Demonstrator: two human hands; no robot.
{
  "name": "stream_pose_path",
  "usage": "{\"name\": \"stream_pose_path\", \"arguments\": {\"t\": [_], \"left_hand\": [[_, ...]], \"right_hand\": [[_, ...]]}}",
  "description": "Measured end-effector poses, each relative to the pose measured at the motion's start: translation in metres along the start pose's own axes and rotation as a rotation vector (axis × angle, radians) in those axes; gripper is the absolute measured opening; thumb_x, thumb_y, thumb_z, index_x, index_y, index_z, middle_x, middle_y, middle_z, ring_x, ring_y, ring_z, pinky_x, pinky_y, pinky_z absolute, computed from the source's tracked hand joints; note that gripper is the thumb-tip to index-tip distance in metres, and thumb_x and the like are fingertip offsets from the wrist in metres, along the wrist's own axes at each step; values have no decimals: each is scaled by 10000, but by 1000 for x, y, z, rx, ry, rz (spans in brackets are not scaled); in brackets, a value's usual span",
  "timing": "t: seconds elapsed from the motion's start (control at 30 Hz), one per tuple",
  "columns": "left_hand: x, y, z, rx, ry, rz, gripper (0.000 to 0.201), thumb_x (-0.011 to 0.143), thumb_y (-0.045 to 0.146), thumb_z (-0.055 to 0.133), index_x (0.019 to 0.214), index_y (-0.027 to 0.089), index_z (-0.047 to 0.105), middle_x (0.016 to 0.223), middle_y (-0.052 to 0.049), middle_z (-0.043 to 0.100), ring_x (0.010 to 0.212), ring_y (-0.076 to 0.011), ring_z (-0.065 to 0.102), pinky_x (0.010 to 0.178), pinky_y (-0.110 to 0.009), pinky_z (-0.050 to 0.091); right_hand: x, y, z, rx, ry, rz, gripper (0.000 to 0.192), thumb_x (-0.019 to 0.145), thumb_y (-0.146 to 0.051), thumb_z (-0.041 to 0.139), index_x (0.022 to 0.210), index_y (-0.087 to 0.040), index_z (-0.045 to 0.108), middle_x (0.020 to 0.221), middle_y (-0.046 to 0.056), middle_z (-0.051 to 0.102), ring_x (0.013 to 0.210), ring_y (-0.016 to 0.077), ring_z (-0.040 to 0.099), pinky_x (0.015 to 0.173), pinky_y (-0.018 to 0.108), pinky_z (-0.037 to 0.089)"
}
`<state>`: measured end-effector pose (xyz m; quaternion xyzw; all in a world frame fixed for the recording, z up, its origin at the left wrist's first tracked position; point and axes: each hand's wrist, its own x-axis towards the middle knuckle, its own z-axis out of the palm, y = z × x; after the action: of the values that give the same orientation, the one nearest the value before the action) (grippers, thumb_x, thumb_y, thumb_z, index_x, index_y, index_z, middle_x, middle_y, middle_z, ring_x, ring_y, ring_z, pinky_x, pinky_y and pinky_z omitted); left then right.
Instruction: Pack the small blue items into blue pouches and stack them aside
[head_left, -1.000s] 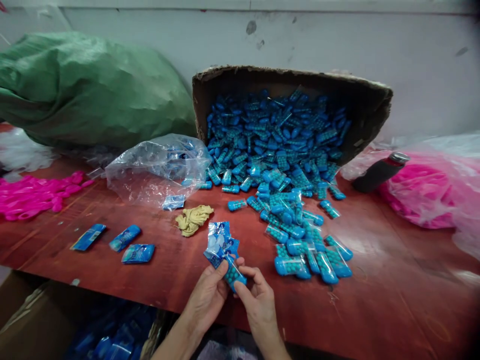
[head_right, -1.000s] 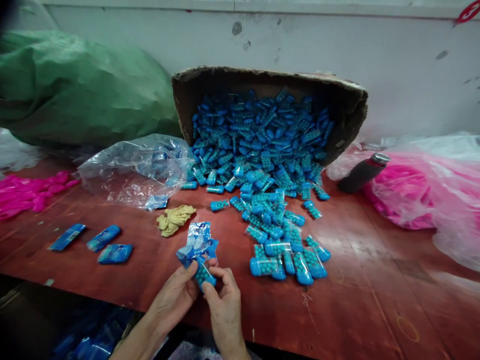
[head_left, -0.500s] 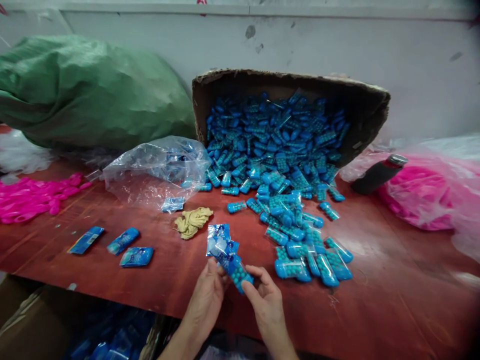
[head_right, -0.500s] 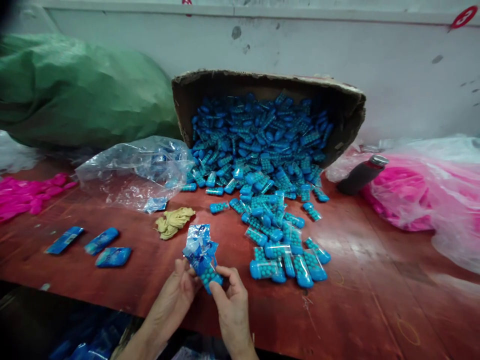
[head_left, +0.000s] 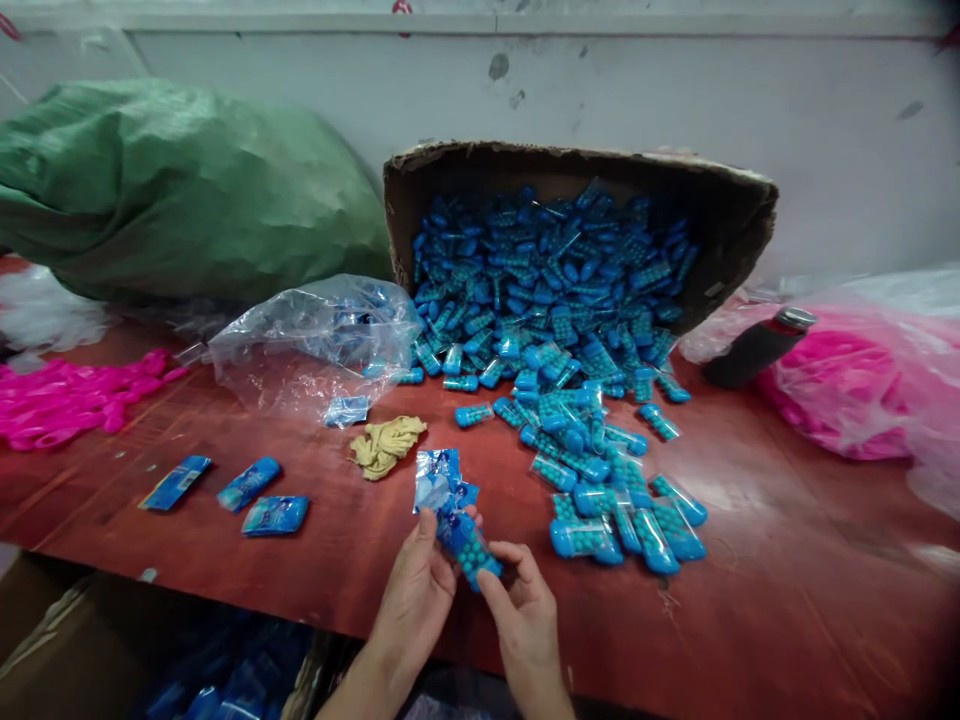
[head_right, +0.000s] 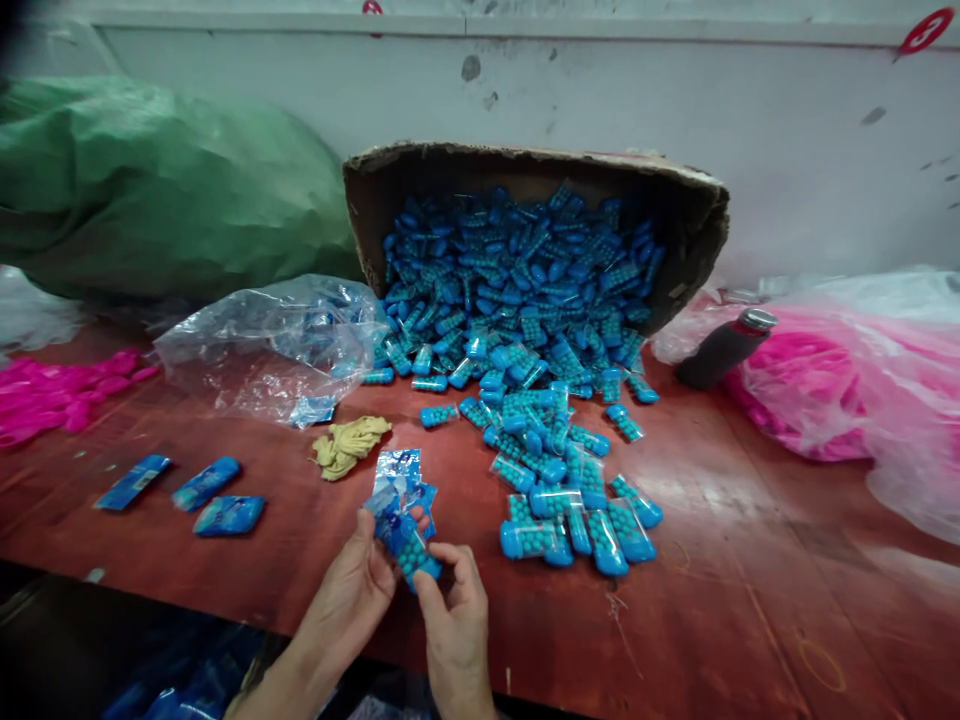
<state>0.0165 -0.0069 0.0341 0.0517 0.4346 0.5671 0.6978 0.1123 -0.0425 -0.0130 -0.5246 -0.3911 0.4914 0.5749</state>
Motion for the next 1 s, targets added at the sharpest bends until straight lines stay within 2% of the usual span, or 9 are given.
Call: {"name": "stream_pose_path", "arguments": {"t": [0.1, 0.2, 0.3, 0.4, 0.47, 0.57, 0.67, 0.83, 1.0], "left_hand": [[-2, -2, -2, 80, 12, -2, 185, 652, 250, 675, 767, 111, 631, 740, -68, 696, 753, -188, 640, 744, -294, 484], [-2, -5, -2, 62, 16, -53, 164, 639, 220, 685, 755, 115, 638, 730, -62, 696, 763, -182, 637, 738, -277, 478], [-4, -9, -2, 34, -32, -119, 151, 659, 206, 667, 783, 121, 644, 770, -68, 699, 768, -177, 635, 689, -259, 482], [-6, -10, -2, 88, -65, -102, 170, 682, 227, 647, 826, 136, 638, 796, -69, 701, 747, -183, 636, 609, -255, 478], [-6, -9, -3, 120, -69, -73, 191, 690, 254, 639, 839, 135, 634, 793, -70, 702, 771, -191, 634, 639, -264, 475], [-5, -3, -3, 146, -30, 0, 193, 690, 271, 639, 824, 132, 634, 775, -60, 703, 812, -187, 628, 756, -278, 453], [-3, 2, -3, 163, -28, 38, 217, 705, 314, 617, 809, 126, 644, 783, -66, 703, 823, -195, 623, 789, -295, 439], [-6, -6, 1, 116, 4, -1, 237, 628, 320, 682, 771, 131, 663, 707, -65, 699, 747, -202, 628, 737, -308, 451], [-6, -15, -4, 246, 44, -1, 214, 589, 280, 710, 718, 114, 666, 655, -57, 682, 593, -154, 591, 617, -268, 444]], "right_hand": [[-3, -10, -4, -192, -57, -171, 152, 755, -179, 564, 890, -226, 615, 826, 31, 588, 793, 174, 560, 734, 290, 460], [-5, -16, -4, -235, -98, -223, 196, 766, -181, 548, 937, -238, 625, 848, 49, 591, 804, 189, 562, 741, 310, 464], [-3, -10, -2, -90, -70, -71, 196, 741, -203, 575, 930, -228, 619, 868, 49, 598, 815, 197, 572, 721, 317, 479], [1, -2, -1, 113, -52, 143, 218, 705, -245, 610, 919, -207, 599, 905, 53, 606, 763, 196, 587, 575, 283, 498], [2, 0, -2, 97, -44, 120, 214, 706, -245, 611, 915, -201, 608, 900, 48, 603, 778, 190, 579, 609, 280, 496], [3, -5, -7, -84, -81, -46, 176, 734, -209, 583, 902, -212, 633, 835, 27, 589, 799, 169, 558, 727, 273, 461], [5, -10, -9, -156, -122, -92, 179, 752, -198, 559, 915, -217, 631, 831, 30, 582, 785, 166, 554, 717, 262, 455], [3, -5, 2, 17, -82, 44, 164, 728, -205, 583, 892, -208, 599, 860, 31, 596, 822, 178, 566, 746, 285, 465], [-2, -7, 3, 123, -52, 155, 166, 686, -246, 613, 841, -203, 574, 838, 34, 618, 707, 173, 579, 580, 260, 486]]}}
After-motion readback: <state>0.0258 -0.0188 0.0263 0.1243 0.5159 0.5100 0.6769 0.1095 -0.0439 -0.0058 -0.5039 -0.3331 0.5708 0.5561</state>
